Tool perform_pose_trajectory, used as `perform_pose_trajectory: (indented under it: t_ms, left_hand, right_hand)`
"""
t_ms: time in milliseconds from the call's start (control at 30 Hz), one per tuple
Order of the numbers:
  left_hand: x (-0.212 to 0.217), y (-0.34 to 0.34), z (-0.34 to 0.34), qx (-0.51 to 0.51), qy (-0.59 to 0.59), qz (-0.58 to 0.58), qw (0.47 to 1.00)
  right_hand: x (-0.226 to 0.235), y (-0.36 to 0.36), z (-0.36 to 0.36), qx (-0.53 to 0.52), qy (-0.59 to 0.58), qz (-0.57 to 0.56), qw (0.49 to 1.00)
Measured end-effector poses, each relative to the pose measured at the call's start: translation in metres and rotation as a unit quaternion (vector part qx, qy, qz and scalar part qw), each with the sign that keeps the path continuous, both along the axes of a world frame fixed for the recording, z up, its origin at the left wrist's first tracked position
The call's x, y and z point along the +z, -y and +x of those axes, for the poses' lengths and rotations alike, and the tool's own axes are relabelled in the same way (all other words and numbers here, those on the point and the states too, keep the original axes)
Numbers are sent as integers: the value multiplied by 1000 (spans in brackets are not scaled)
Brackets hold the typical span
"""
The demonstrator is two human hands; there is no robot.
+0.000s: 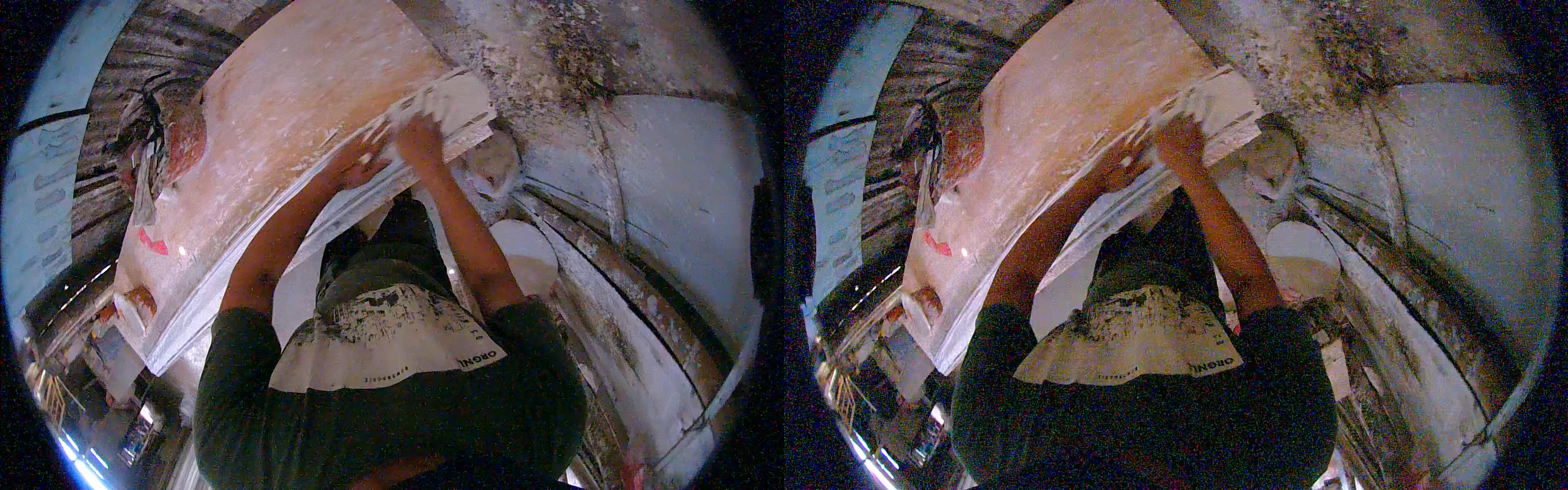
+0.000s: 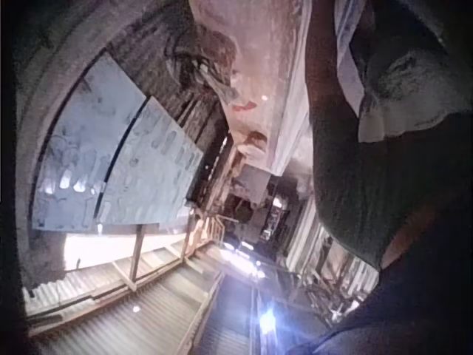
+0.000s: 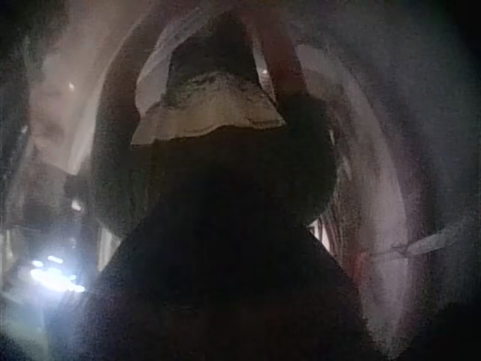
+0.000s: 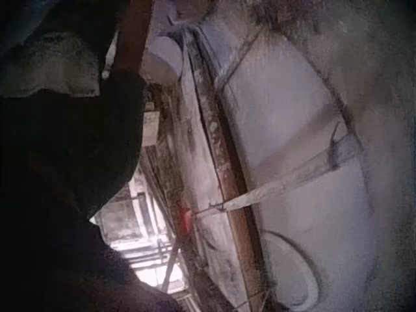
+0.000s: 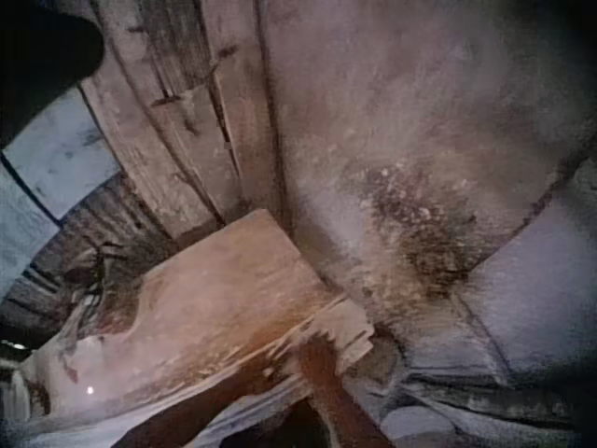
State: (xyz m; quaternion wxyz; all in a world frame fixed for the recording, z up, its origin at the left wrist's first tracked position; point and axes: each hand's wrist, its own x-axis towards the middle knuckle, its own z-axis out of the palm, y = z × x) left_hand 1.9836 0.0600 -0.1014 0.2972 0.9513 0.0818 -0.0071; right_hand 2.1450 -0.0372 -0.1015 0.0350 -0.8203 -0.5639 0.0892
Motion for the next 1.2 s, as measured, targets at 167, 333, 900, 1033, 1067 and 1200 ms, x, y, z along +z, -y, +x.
perform_pose_trajectory:
  t_ms: [167, 333, 900, 1033, 1067, 1200]
  left_hand:
    - [-10, 22, 111, 23, 149, -97, 984]
    - [-5, 34, 141, -2, 143, 28, 989]
    - [40, -25, -396, -34, -114, -31, 992]
    - [46, -37, -452, 16, -192, 28, 981]
    - [49, -39, -453, 35, -194, 23, 980]
    - [45, -52, -423, -4, -191, -8, 982]
  right_hand:
    - [-50, 20, 122, -3, 77, -63, 995]
    - [-29, 33, 157, 25, 246, 53, 967]
    - [59, -14, -299, 32, -31, -107, 993]
    - [10, -9, -365, 103, -109, -97, 984]
    - [17, -19, -370, 86, -132, -105, 982]
    - [-12, -48, -337, 4, -95, -126, 987]
